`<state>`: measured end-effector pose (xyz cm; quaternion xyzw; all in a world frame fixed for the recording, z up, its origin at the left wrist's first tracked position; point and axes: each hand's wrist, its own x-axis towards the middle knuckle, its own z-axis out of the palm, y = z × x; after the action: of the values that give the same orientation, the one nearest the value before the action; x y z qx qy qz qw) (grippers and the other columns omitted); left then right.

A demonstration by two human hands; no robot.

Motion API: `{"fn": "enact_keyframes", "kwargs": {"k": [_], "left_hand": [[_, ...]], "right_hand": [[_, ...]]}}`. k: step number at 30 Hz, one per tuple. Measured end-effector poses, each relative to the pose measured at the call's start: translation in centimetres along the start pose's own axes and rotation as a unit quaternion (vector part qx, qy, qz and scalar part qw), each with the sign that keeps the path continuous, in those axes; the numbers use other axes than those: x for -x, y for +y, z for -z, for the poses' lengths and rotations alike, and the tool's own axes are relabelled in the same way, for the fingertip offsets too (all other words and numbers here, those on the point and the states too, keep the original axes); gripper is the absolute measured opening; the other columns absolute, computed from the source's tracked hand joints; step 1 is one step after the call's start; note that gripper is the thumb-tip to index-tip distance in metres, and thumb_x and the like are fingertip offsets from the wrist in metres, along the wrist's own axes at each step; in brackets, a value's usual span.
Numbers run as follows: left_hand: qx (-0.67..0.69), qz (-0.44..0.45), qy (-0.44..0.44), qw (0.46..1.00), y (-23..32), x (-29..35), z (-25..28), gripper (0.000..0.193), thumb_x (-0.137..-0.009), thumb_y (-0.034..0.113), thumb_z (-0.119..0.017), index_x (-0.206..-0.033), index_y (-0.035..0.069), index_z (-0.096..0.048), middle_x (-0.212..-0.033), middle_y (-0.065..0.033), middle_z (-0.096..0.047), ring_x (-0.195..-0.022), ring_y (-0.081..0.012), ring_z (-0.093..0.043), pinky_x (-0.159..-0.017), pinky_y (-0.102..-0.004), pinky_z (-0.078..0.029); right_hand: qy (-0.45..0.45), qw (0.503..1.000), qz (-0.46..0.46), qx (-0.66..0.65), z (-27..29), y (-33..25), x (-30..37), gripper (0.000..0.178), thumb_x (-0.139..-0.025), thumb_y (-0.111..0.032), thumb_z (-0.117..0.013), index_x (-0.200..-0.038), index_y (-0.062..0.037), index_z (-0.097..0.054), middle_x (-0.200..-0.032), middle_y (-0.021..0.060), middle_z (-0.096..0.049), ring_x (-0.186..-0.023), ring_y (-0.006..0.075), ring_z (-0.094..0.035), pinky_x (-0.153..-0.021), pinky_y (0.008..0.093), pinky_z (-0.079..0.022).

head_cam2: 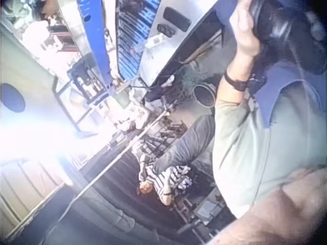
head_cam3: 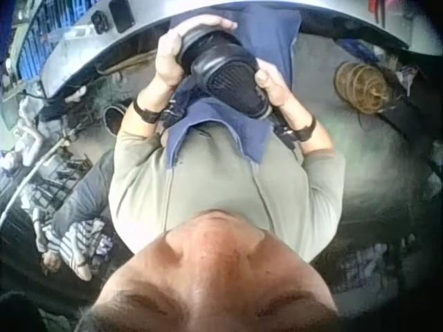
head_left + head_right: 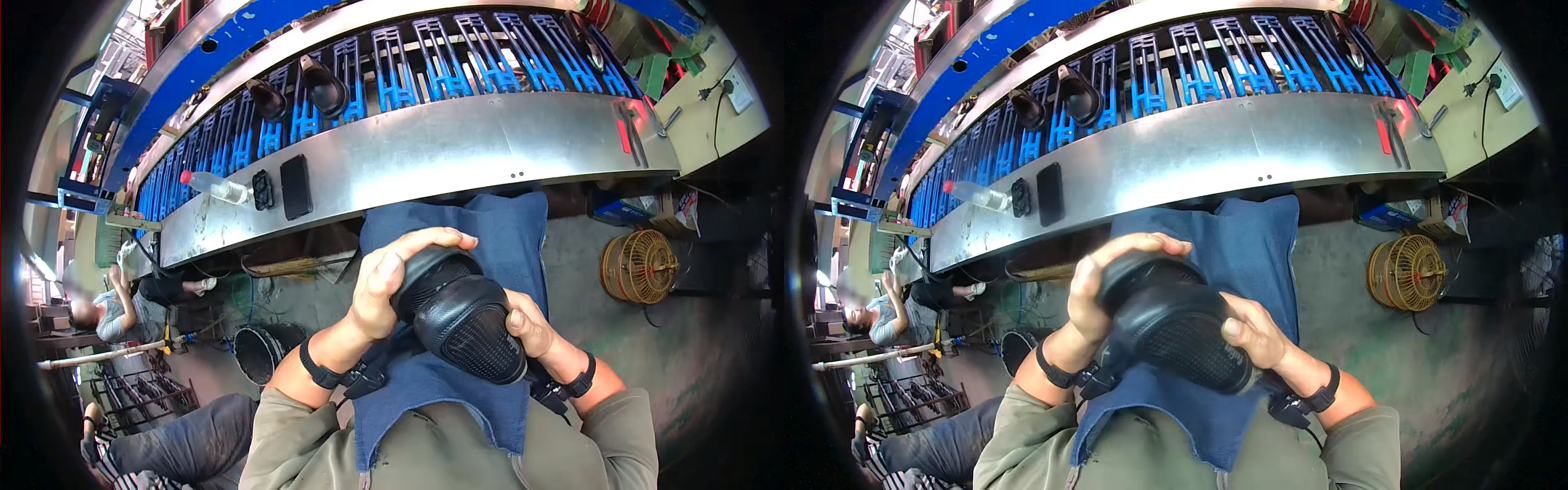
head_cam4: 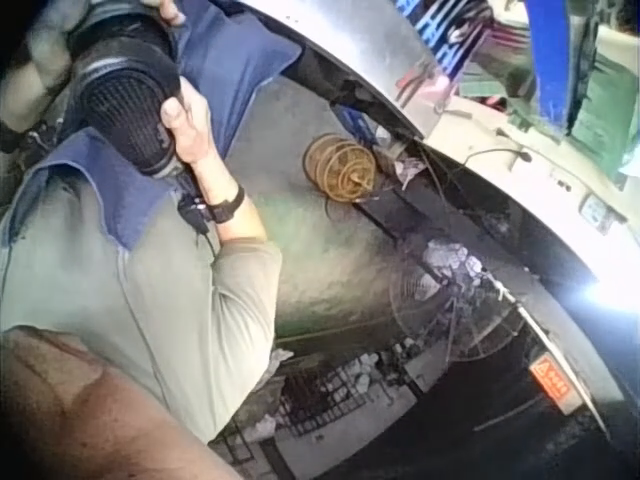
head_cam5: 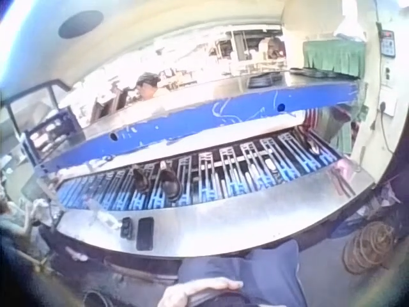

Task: Assembling shoe components by hand and manual adjustment on a lasting machine.

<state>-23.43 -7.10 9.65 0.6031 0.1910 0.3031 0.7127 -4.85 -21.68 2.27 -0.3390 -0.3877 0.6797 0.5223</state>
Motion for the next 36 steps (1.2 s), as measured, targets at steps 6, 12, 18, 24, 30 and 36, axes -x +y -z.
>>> {"fn": "enact_keyframes", "kwargs": {"k": [6,12,18,24,30,36], "left_hand": [[-0.012,-0.052,-0.026,0.998,-0.5,0.4,-0.8,0.067,-0.1,0.045,-0.032,-0.126,-0.01,-0.059,-0.127,-0.0258,-0.064,-0.12,-0.0339,-0.061,-0.107,-0.043,-0.043],[-0.053,-0.017,0.003,0.998,0.3,0.7,-1.5,0.076,-0.097,0.058,-0.031,-0.121,-0.008,-0.061,-0.121,-0.0268,-0.064,-0.12,-0.0398,-0.059,-0.105,-0.0506,-0.046],[-0.055,-0.028,-0.011,0.998,0.3,0.7,-1.5,0.077,-0.097,0.059,-0.031,-0.122,-0.008,-0.061,-0.124,-0.0275,-0.063,-0.122,-0.0397,-0.058,-0.106,-0.0503,-0.045],[-0.054,-0.025,-0.015,0.998,0.3,0.8,-1.5,0.078,-0.098,0.059,-0.031,-0.123,-0.009,-0.06,-0.127,-0.0282,-0.062,-0.124,-0.04,-0.057,-0.107,-0.0502,-0.043],[-0.067,-0.026,-0.025,0.997,0.4,0.9,-1.6,0.078,-0.098,0.059,-0.031,-0.124,-0.008,-0.06,-0.127,-0.0279,-0.062,-0.125,-0.0404,-0.057,-0.108,-0.0504,-0.042],[-0.05,-0.029,-0.055,0.997,-0.2,1.4,-1.4,0.076,-0.1,0.059,-0.032,-0.129,-0.006,-0.057,-0.135,-0.0287,-0.057,-0.129,-0.0406,-0.053,-0.11,-0.0511,-0.04]], "right_hand": [[0.014,1.0,0.0,0.004,0.4,0.4,0.4,0.083,-0.09,-0.064,-0.057,-0.132,0.0078,-0.054,-0.119,0.0122,-0.064,-0.108,0.0173,-0.059,-0.092,0.0305,-0.047],[0.02,1.0,0.002,0.006,0.2,0.4,0.5,0.083,-0.091,-0.066,-0.056,-0.131,0.0068,-0.055,-0.118,0.0111,-0.064,-0.106,0.0166,-0.059,-0.091,0.0299,-0.047],[0.028,1.0,-0.007,0.005,0.2,0.5,0.6,0.082,-0.092,-0.066,-0.057,-0.131,0.0063,-0.055,-0.118,0.0104,-0.064,-0.107,0.0162,-0.059,-0.092,0.0302,-0.047],[0.031,0.999,-0.011,-0.002,0.1,0.3,0.5,0.083,-0.092,-0.067,-0.057,-0.131,0.006,-0.055,-0.117,0.0097,-0.063,-0.106,0.0156,-0.059,-0.091,0.0303,-0.048],[0.033,0.999,-0.009,0.022,0.4,0.9,0.7,0.083,-0.092,-0.067,-0.057,-0.13,0.0064,-0.056,-0.114,0.0081,-0.064,-0.103,0.0139,-0.059,-0.089,0.0286,-0.047],[0.038,0.999,-0.004,0.027,0.5,1.0,0.9,0.082,-0.092,-0.067,-0.057,-0.128,0.007,-0.056,-0.113,0.0078,-0.064,-0.102,0.0129,-0.058,-0.088,0.0279,-0.047]]}}
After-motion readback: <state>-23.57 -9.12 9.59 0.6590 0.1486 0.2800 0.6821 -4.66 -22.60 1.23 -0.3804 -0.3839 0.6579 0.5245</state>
